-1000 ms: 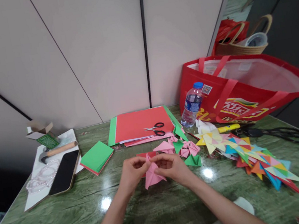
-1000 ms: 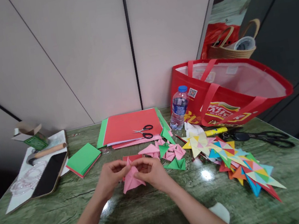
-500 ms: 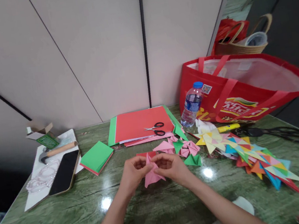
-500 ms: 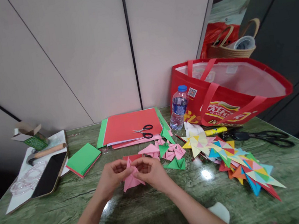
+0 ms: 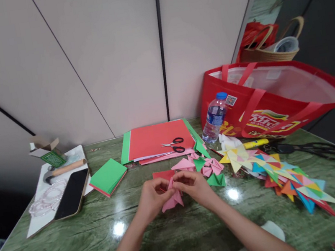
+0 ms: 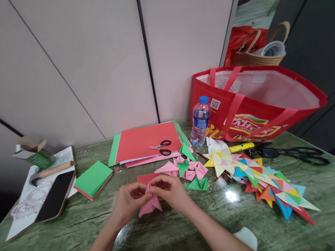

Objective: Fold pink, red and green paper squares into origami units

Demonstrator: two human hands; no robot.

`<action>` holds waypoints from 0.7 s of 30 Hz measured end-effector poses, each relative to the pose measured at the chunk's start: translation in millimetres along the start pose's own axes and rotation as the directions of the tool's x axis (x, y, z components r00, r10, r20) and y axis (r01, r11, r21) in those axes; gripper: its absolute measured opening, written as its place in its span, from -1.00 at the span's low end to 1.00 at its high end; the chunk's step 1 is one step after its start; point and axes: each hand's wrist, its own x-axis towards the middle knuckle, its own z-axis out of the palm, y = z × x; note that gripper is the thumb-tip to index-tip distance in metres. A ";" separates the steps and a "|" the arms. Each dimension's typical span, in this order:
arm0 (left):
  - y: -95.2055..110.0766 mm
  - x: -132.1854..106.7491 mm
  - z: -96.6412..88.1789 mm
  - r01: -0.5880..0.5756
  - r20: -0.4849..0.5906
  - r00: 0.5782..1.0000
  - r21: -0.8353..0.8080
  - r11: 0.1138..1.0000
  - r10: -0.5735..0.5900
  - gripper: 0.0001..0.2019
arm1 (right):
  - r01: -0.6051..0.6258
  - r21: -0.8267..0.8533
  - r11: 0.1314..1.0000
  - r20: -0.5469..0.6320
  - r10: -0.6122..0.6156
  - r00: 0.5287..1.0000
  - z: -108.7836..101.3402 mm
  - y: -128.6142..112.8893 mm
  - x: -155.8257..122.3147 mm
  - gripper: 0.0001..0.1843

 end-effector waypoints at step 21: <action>0.8 -0.2 -2.0 0.006 0.064 0.998 0.015 1.000 -0.007 -0.87 | -0.081 0.083 0.993 -0.001 0.082 0.997 1.4 -1.5 -1.2 -0.77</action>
